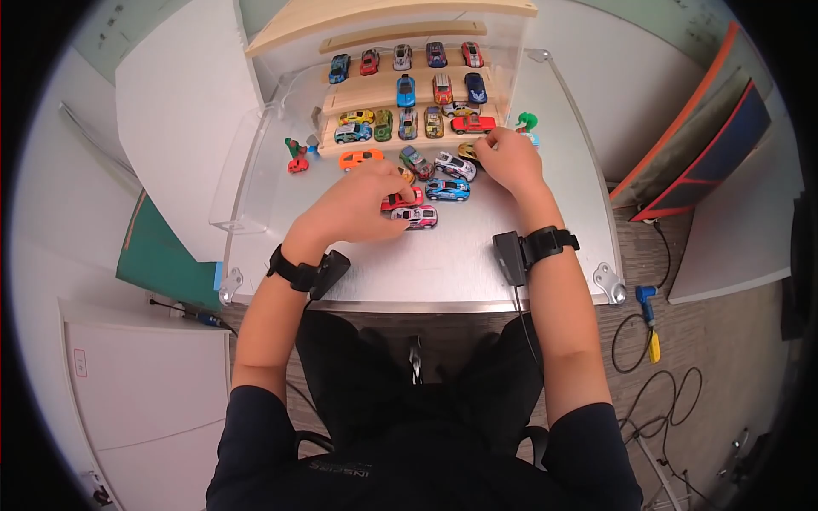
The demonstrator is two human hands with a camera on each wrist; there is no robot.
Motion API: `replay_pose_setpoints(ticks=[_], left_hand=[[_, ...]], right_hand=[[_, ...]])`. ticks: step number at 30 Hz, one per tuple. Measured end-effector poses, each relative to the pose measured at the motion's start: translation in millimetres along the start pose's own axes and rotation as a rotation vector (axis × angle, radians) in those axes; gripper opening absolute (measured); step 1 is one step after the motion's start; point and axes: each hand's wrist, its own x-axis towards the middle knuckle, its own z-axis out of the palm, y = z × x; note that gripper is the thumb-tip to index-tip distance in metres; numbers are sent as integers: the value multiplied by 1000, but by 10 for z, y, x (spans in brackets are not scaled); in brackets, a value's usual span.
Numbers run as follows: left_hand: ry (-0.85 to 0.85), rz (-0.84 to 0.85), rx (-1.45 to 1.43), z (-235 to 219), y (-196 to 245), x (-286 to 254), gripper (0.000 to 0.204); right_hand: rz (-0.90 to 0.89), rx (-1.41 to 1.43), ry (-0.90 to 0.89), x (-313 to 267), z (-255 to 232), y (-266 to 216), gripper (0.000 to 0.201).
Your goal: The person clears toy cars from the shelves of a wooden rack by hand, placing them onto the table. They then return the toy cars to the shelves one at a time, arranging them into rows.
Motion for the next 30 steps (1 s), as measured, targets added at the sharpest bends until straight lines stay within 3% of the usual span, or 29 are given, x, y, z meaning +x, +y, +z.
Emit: replay_pose_setpoints(ticks=[6, 8, 9, 11, 12, 14, 15, 17, 24, 26, 30], left_hand=[[48, 14, 29, -58, -43, 0, 31], [243, -4, -151, -114, -78, 68, 21], [244, -5, -150, -141, -115, 101, 21], [522, -214, -411, -201, -231, 167, 17], [524, -215, -411, -230, -312, 209, 17], [863, -259, -672, -280, -462, 268, 21], [865, -259, -672, -284, -523, 260, 21], [962, -423, -800, -300, -602, 240, 23], [915, -544, -874, -12, -994, 177, 21], [819, -610, -875, 23, -1053, 185, 21], [779, -606, -849, 87, -1125, 191, 19]], right_hand=[[-3, 0, 3, 4, 9, 7, 30], [-5, -3, -1, -1, -1, 1, 30], [-6, -5, -5, -4, -4, -2, 30], [-4, -2, -6, 3, 5, 5, 30], [-1, 1, -7, 6, 8, 9, 30], [-6, 2, -12, 6, 3, 9, 31], [-7, 4, -16, 5, -1, 7, 31], [-8, 6, -15, 0, -8, 2, 31], [6, 9, -4, -18, -11, -16, 30], [5, 4, -8, -6, 4, -8, 30], [10, 11, -6, 0, 4, -7, 31]])
